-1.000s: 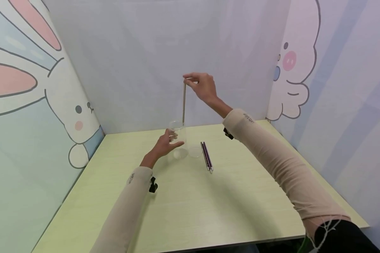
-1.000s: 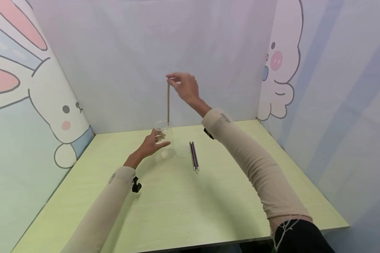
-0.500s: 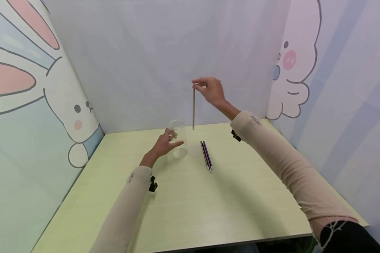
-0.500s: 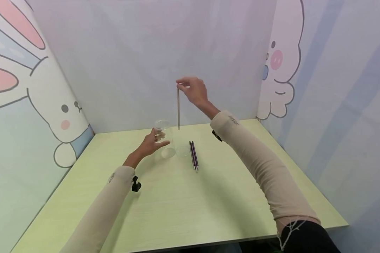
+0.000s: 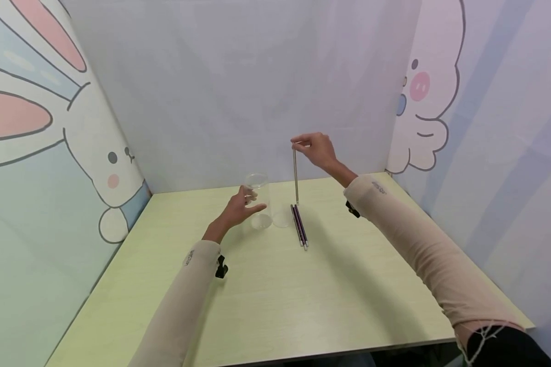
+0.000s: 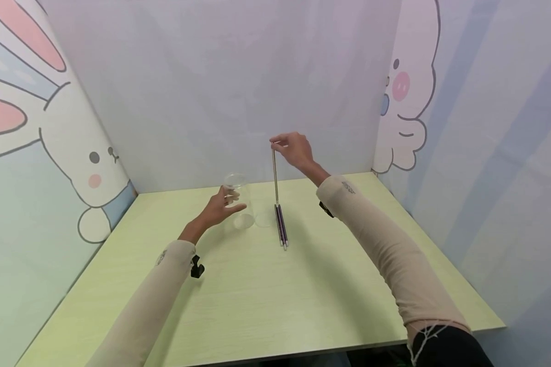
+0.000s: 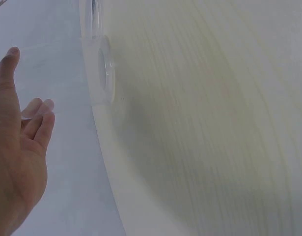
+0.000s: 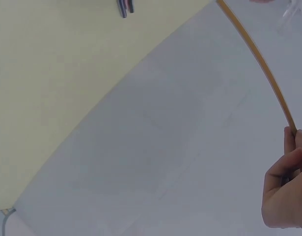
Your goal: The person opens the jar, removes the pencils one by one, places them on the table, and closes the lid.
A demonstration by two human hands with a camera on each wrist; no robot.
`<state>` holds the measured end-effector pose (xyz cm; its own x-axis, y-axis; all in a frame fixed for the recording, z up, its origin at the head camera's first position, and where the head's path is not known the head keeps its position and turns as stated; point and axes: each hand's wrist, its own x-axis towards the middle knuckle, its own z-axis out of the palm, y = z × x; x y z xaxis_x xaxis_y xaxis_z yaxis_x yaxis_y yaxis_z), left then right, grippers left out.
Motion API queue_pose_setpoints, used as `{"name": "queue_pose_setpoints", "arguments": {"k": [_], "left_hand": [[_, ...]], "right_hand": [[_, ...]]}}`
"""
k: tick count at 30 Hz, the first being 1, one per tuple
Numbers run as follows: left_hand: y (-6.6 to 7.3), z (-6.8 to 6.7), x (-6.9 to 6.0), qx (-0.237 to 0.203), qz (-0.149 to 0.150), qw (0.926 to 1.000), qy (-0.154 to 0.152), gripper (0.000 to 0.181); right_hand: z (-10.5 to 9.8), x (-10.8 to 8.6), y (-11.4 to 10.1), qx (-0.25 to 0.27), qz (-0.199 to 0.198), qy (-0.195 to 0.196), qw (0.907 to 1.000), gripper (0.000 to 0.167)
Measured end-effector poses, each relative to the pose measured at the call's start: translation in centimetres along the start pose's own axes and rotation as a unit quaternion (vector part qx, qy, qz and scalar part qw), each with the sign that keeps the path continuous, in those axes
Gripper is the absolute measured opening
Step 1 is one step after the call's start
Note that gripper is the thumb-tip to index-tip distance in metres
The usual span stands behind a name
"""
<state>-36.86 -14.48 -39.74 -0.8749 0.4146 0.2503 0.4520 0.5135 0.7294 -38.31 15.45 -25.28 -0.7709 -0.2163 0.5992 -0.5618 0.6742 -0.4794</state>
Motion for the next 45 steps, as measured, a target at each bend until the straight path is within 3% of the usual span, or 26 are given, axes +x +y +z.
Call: {"name": "queue_pose_setpoints", "arguments": {"k": [14,23,45], "left_hand": [[-0.3,-0.1,-0.1,0.008,0.0,1.0,0.0,0.071],[-0.4,0.0,-0.3,0.007,-0.001,1.0,0.001,0.068],[-0.2,0.3,0.1,0.003,-0.015,0.9999,0.006,0.067]], "right_hand": [[2.1,-3.0,4.5,0.002,0.023,-0.032,0.9992,0.024],[4.3,-5.0,6.7,-0.004,0.061,-0.057,0.9965,0.025],[7.6,-6.9,9.2,0.001,0.125,-0.067,0.9899,0.024]]}}
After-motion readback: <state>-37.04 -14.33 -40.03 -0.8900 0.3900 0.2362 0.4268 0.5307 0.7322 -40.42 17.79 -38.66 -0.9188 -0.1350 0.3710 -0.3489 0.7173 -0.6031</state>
